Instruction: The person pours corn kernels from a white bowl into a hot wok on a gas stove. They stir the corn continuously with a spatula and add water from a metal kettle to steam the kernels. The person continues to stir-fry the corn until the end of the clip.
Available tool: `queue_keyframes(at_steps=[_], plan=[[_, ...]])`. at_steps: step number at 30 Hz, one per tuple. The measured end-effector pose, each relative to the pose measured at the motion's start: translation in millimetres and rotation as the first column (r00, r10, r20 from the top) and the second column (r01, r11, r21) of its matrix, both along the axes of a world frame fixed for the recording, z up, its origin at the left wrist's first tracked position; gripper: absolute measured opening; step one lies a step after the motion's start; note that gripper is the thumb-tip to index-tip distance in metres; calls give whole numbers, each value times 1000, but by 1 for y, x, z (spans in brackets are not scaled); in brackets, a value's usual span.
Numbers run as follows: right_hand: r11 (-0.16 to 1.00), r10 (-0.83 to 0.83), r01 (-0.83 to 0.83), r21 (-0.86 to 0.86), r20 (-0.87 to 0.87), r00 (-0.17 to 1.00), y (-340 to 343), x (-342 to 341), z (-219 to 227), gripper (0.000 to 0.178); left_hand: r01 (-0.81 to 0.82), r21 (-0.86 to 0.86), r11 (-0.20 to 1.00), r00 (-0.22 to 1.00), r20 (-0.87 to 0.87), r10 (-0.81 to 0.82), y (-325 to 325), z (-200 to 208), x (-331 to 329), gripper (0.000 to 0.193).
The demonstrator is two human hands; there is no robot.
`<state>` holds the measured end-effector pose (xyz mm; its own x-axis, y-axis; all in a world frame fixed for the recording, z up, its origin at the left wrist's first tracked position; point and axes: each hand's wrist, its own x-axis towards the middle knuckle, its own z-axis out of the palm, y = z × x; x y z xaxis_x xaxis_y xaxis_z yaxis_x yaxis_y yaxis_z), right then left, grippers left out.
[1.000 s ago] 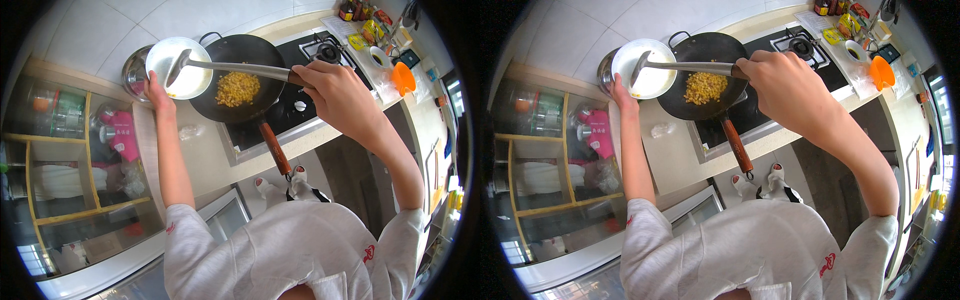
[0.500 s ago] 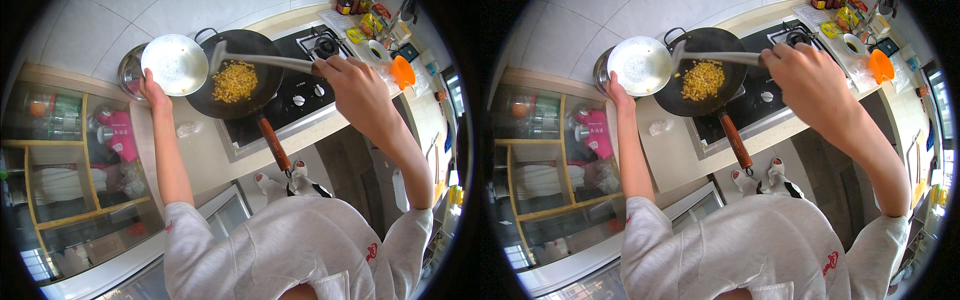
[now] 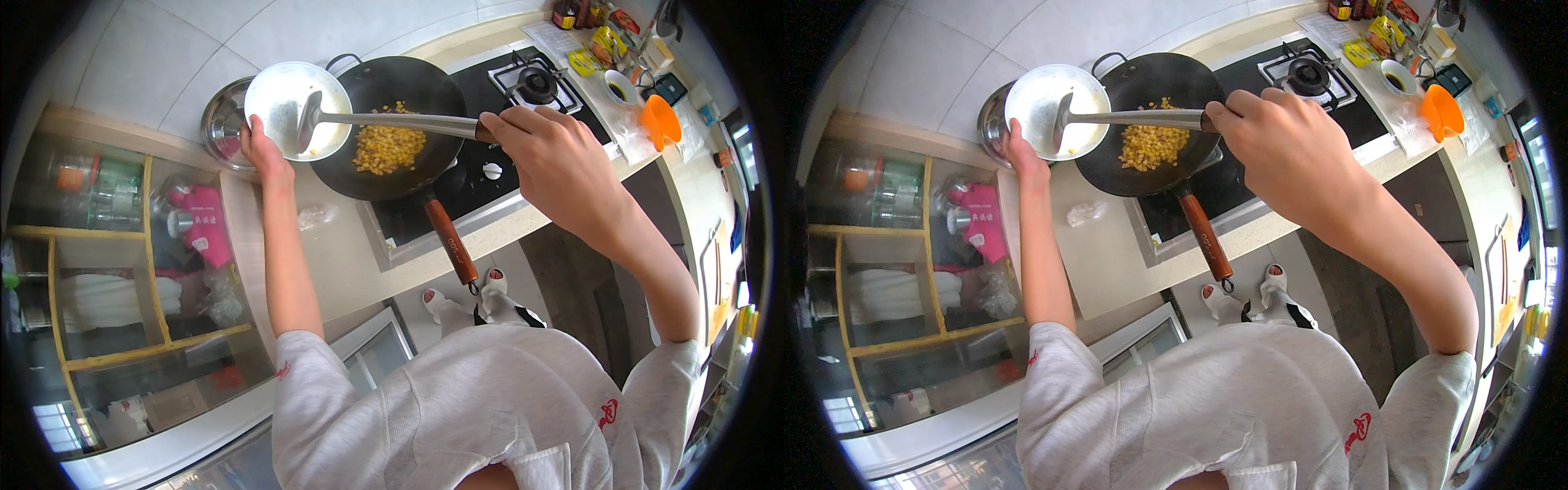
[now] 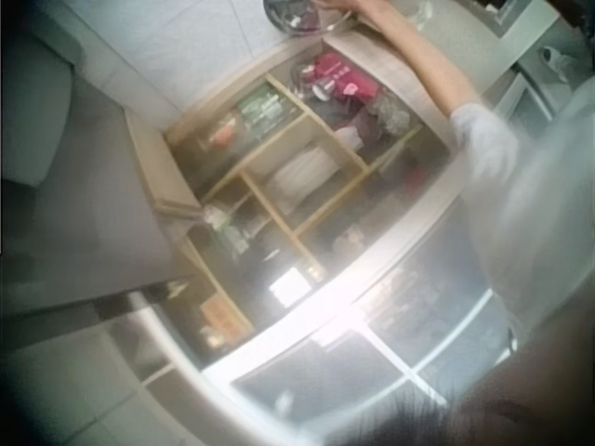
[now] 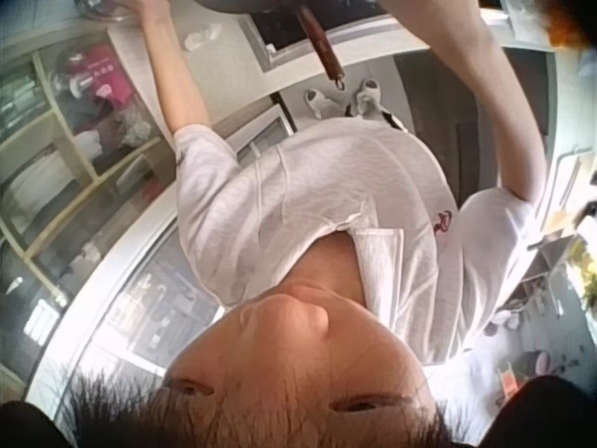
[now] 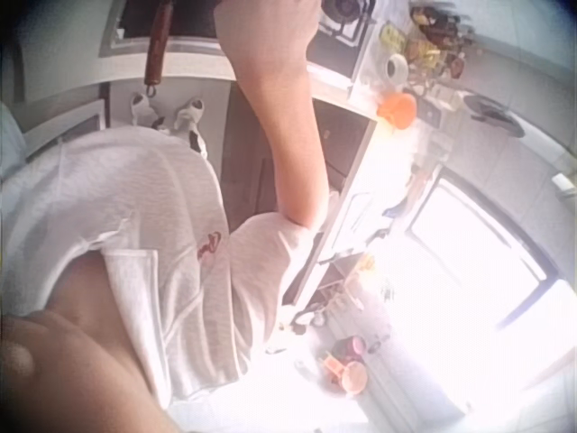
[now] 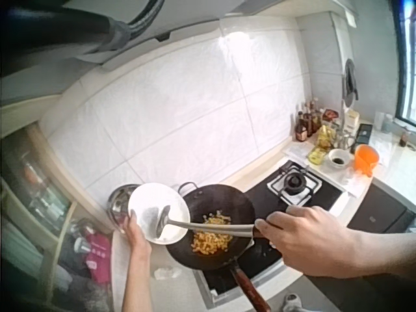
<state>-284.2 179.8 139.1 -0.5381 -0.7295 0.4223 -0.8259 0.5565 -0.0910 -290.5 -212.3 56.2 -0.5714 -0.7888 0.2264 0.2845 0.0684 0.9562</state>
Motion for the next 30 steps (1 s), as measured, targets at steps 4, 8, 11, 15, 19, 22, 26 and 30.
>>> queue_keyframes(at_steps=[4,8,11,15,19,22,26,30], plan=[[996,-28,33,82,-68,997,6,1,-1,37,-8,-31,999,1000,6,8,-4,-1,8,39],[984,-100,126,124,-198,975,16,-8,-2,38,-21,-43,999,1000,-23,20,-4,-4,17,40],[982,-146,165,88,-192,970,11,-14,-7,39,-39,-20,999,999,-5,39,-1,-2,22,40],[987,-164,162,-26,-173,971,-11,-15,-10,40,-38,-25,999,999,21,39,-9,-11,23,41],[984,-171,176,-7,-292,941,-35,-15,-17,42,14,49,999,1000,7,-14,6,-6,28,43],[986,-160,166,-13,-350,923,-42,-13,-22,43,-11,111,994,1000,9,10,9,-2,32,43],[988,-134,154,23,-373,918,-39,-2,-26,45,-33,157,987,999,-33,39,6,-8,37,43],[986,-88,134,97,-380,921,-30,5,-32,42,-49,108,993,997,-60,55,-2,-11,41,43]])
